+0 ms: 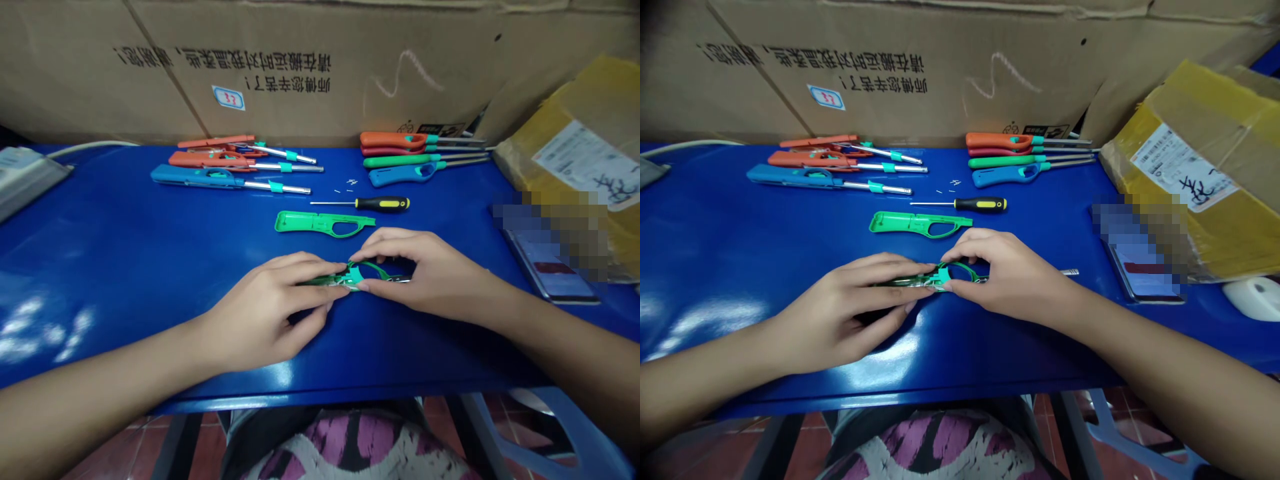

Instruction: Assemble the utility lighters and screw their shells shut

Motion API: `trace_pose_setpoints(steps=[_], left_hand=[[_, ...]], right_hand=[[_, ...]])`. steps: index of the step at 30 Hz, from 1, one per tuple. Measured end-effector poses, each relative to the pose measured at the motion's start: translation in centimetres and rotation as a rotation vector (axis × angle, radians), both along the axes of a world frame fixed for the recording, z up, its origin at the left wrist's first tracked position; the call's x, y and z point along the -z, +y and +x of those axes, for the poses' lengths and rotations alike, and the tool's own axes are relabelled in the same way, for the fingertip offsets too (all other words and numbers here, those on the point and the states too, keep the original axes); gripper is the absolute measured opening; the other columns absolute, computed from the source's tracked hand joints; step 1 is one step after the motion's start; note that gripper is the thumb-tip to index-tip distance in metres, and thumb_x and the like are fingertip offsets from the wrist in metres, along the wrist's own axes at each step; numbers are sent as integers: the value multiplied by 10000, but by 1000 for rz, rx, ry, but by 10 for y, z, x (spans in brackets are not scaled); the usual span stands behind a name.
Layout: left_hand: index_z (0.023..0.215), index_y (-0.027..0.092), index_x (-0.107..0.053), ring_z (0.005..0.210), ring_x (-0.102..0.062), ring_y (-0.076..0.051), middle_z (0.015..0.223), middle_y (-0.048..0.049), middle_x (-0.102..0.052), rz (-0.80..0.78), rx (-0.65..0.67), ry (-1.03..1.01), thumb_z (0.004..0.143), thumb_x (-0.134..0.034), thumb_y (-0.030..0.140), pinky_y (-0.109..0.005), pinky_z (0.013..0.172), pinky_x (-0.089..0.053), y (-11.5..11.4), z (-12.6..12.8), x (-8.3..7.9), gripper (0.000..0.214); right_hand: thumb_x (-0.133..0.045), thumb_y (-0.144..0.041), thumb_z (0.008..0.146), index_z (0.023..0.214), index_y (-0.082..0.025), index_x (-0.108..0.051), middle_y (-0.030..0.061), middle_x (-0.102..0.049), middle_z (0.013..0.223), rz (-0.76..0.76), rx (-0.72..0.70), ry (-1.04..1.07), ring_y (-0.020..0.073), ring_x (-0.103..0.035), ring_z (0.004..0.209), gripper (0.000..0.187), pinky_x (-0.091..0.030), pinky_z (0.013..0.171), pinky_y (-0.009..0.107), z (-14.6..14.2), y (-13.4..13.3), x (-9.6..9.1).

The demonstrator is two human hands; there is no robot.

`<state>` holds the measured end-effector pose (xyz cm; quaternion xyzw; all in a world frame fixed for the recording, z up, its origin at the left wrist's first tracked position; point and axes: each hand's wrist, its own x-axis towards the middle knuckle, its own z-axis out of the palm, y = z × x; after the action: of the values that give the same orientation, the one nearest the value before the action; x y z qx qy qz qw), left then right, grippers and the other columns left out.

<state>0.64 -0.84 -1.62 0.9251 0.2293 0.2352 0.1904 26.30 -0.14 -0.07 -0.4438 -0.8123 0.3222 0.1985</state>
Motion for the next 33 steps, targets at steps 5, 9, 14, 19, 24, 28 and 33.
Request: trace_pose_setpoints(steps=[5,9,14,19,24,28,33], left_hand=[[1268,174,-705,1191,-652,-263,1330,-119,-678,29,23,16,939,-549,128,-451,1010,-572,1,-1,-2,367],[1276,156,-701,1184,-651,-275,1343,-124,-670,71,40,43,940,-555,130,-461,1012,-572,1,-1,-2,367],[1281,129,-692,1206,-648,-267,1335,-136,-675,68,48,9,940,-553,124,-438,1039,-572,3,-2,1,368],[1314,135,-661,1217,-650,-251,1327,-114,-688,148,83,26,972,-541,113,-414,1043,-581,7,-5,5,363],[1308,130,-663,1228,-649,-250,1345,-116,-677,169,108,37,986,-524,120,-414,1053,-579,7,-7,5,350],[1319,132,-652,1234,-644,-250,1356,-119,-670,175,110,40,986,-514,109,-417,1050,-580,6,-7,5,361],[1342,129,-632,1230,-646,-252,1335,-109,-684,186,111,19,980,-519,99,-410,1044,-582,6,-7,7,381]], right_hand=[[-712,-304,856,1106,-217,-745,28,-699,1052,-5,8,-5,170,-658,986,267,-514,880,326,0,0,-1],[-713,-293,850,1093,-209,-748,26,-702,1037,12,6,-15,166,-660,970,259,-516,868,318,-1,0,-1],[-707,-323,851,1083,-213,-751,28,-710,1029,28,-7,-89,170,-666,906,261,-521,787,314,-3,2,-5],[-665,-324,875,1093,-198,-748,56,-722,1066,68,-79,-271,211,-675,952,264,-523,822,346,-7,6,-18],[-673,-329,875,1043,-219,-757,63,-735,1022,134,-177,-498,249,-683,945,217,-515,804,371,-15,12,-31],[-703,-312,841,1032,-242,-771,70,-752,1015,158,-165,-602,274,-699,919,215,-490,690,346,-21,13,-38],[-729,-286,805,960,-250,-789,72,-760,974,141,-138,-603,270,-703,894,170,-495,686,333,-25,11,-42]])
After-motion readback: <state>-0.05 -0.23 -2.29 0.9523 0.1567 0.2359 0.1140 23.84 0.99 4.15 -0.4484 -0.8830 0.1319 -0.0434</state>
